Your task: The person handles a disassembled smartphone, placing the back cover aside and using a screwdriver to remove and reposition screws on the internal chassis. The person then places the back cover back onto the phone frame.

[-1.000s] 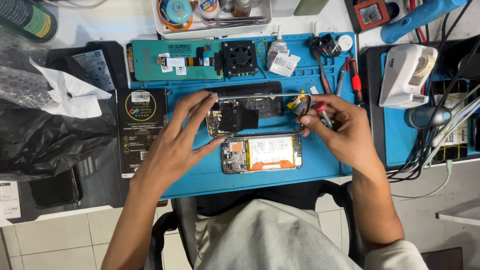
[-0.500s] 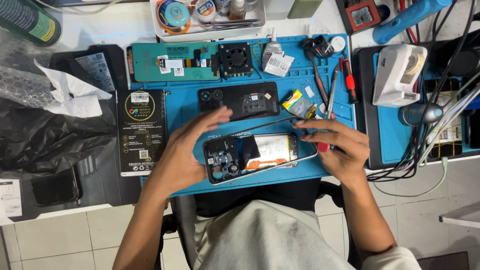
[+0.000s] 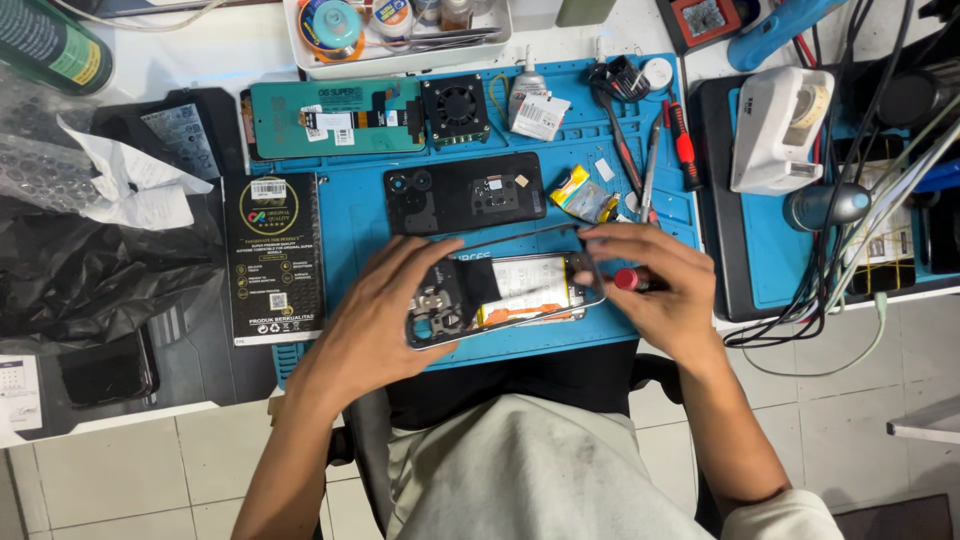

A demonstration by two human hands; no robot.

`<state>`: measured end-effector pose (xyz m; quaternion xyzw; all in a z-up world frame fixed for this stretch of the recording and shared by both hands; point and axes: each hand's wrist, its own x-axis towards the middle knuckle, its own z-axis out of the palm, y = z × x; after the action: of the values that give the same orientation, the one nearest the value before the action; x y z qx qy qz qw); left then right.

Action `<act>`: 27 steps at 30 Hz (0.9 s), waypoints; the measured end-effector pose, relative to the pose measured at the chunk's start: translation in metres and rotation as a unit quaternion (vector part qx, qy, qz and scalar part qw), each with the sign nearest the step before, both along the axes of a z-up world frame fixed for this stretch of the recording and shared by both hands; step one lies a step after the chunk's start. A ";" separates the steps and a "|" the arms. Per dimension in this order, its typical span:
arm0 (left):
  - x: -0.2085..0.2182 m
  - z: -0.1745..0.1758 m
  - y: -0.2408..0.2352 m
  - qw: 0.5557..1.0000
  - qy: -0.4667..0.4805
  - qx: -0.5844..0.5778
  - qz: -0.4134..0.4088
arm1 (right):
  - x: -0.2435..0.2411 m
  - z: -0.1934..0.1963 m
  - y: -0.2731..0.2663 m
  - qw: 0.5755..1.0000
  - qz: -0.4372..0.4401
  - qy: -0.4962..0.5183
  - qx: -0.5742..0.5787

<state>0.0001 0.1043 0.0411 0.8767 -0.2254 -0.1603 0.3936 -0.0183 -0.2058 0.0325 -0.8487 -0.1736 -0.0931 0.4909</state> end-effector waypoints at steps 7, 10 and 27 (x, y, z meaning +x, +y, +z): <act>-0.010 -0.006 0.021 1.000 -0.008 0.019 0.003 | -0.005 0.012 -0.032 0.952 -0.044 0.216 0.211; -0.014 -0.015 0.020 0.999 -0.019 0.047 -0.012 | -0.010 0.004 -0.029 0.944 -0.040 0.192 0.265; -0.007 -0.034 0.006 0.990 -0.080 0.099 -0.054 | -0.009 -0.028 0.000 0.981 -0.083 -0.005 0.173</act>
<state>-0.0066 0.1102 0.0070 0.9078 -0.2859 -0.1323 0.2769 -0.0274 -0.2057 0.0046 -0.7618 -0.0861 -0.1660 0.6203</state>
